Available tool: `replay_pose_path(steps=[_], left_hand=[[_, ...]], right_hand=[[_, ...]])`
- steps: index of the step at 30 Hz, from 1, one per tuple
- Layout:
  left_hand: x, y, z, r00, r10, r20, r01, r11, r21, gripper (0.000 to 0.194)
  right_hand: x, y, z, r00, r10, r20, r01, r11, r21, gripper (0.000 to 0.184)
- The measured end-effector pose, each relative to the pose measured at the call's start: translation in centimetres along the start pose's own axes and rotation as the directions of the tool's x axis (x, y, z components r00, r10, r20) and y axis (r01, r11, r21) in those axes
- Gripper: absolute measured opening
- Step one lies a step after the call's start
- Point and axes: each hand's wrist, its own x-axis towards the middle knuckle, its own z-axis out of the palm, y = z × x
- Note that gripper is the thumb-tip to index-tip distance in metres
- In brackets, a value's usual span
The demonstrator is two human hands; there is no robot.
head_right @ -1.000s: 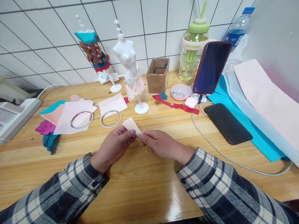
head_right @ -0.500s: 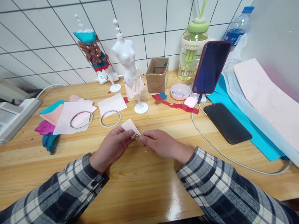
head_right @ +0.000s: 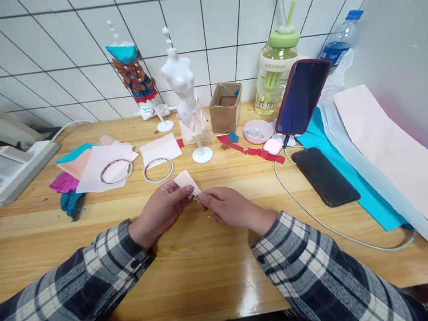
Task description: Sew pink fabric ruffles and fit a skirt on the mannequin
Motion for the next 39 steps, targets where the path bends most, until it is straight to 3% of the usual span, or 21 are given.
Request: replay_pose_path(steps=[14,39], left_hand=[[-0.04,0.01,0.21,1.000,0.019,-0.012,-0.019,0.999,-0.029,0.021],[-0.13,0.07,0.18,1.000,0.008,0.000,-0.008,1.000,-0.008,0.020]], right_hand=[[0.34,0.35,0.01,1.000,-0.003,-0.011,0.003,0.998,0.060,0.035],[0.47,0.43,-0.26,0.999,-0.034,0.011,0.034,0.999,0.010,0.041]])
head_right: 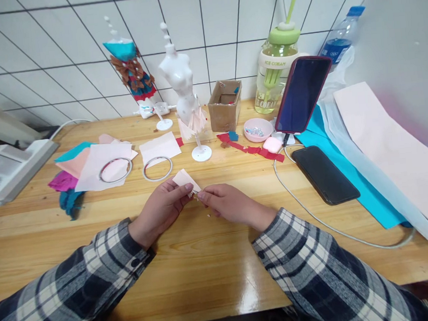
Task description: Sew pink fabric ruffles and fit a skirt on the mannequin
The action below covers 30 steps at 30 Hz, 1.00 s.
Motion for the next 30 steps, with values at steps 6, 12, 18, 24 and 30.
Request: replay_pose_path(steps=[6,12,18,24,30], left_hand=[[0.0,0.0,0.0,1.000,-0.004,0.001,0.004,1.000,-0.005,0.020],[0.1,-0.1,-0.2,1.000,-0.004,0.004,0.004,1.000,-0.028,0.019],[0.1,0.2,0.0,0.999,0.006,-0.033,-0.009,0.995,-0.102,0.012],[0.1,0.4,0.3,0.999,0.006,0.031,-0.003,0.994,-0.111,0.011],[0.2,0.3,0.2,1.000,-0.013,0.021,0.015,0.994,-0.105,0.015]], right_hand=[[0.0,-0.1,0.0,1.000,0.017,0.002,-0.017,1.000,-0.003,0.040],[0.0,0.1,0.0,1.000,0.005,0.002,-0.005,1.000,0.021,0.038],[-0.3,0.4,0.8,1.000,0.017,-0.023,-0.018,0.999,-0.037,0.038],[-0.2,1.1,1.0,0.999,-0.031,0.012,0.032,0.995,-0.091,0.034],[-0.2,0.9,1.1,0.999,-0.041,0.014,0.042,0.992,-0.117,0.033]])
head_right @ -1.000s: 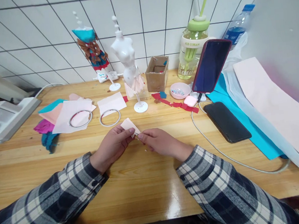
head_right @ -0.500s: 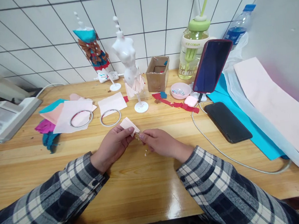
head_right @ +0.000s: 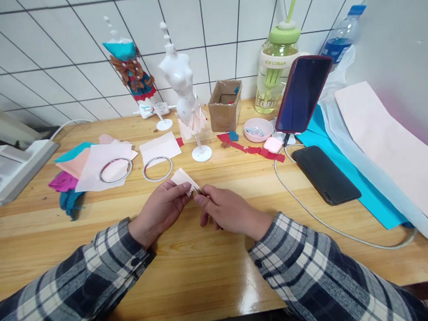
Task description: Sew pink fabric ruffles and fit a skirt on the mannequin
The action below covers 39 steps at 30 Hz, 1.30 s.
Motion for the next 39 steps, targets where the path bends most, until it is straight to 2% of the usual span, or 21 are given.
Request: replay_pose_path(steps=[18,29,34,39], left_hand=[[-0.01,0.04,0.09,1.000,0.004,0.016,-0.004,1.000,0.030,0.012],[-0.02,-0.05,-0.11,1.000,0.000,0.023,-0.001,1.000,0.028,0.013],[-0.03,-0.05,-0.09,1.000,0.005,-0.022,-0.005,1.000,0.023,0.011],[-0.02,-0.05,-0.13,0.998,0.012,-0.059,-0.012,1.000,-0.004,0.015]], right_hand=[[0.16,-0.01,0.16,0.999,-0.016,-0.035,0.017,0.999,0.032,0.029],[0.17,-0.15,0.06,0.999,-0.006,-0.035,0.005,1.000,-0.011,0.026],[0.07,0.06,-0.06,1.000,0.026,-0.012,-0.026,1.000,0.004,0.031],[-0.06,0.05,-0.18,0.998,0.054,-0.039,-0.055,0.998,-0.031,0.035]])
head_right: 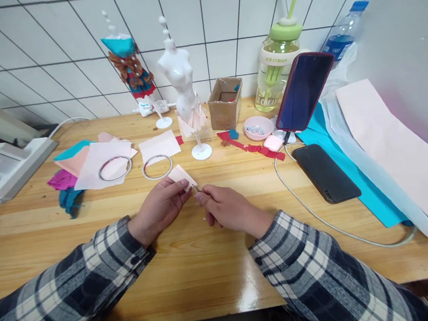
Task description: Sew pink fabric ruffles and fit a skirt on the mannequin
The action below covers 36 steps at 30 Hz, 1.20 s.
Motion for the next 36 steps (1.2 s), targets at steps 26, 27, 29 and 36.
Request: replay_pose_path(steps=[26,27,29,36], left_hand=[[0.1,0.1,-0.2,0.997,-0.050,0.066,0.047,0.998,0.045,0.016],[0.1,0.1,-0.2,0.996,-0.051,0.067,0.048,0.998,0.044,0.016],[0.1,0.1,-0.2,0.996,-0.055,0.069,0.052,0.998,0.046,0.017],[0.0,0.1,-0.2,0.996,-0.049,0.080,0.044,0.998,0.055,0.017]], right_hand=[[-0.2,-1.2,-0.5,0.999,-0.018,0.041,0.013,0.994,0.106,0.032],[-0.2,-1.2,-0.5,0.999,-0.014,0.040,0.010,0.994,0.111,0.032],[-0.2,-1.2,-0.5,0.999,-0.015,0.041,0.010,0.993,0.114,0.032],[-0.2,-1.4,-0.5,0.999,-0.007,0.050,0.001,0.994,0.108,0.032]])
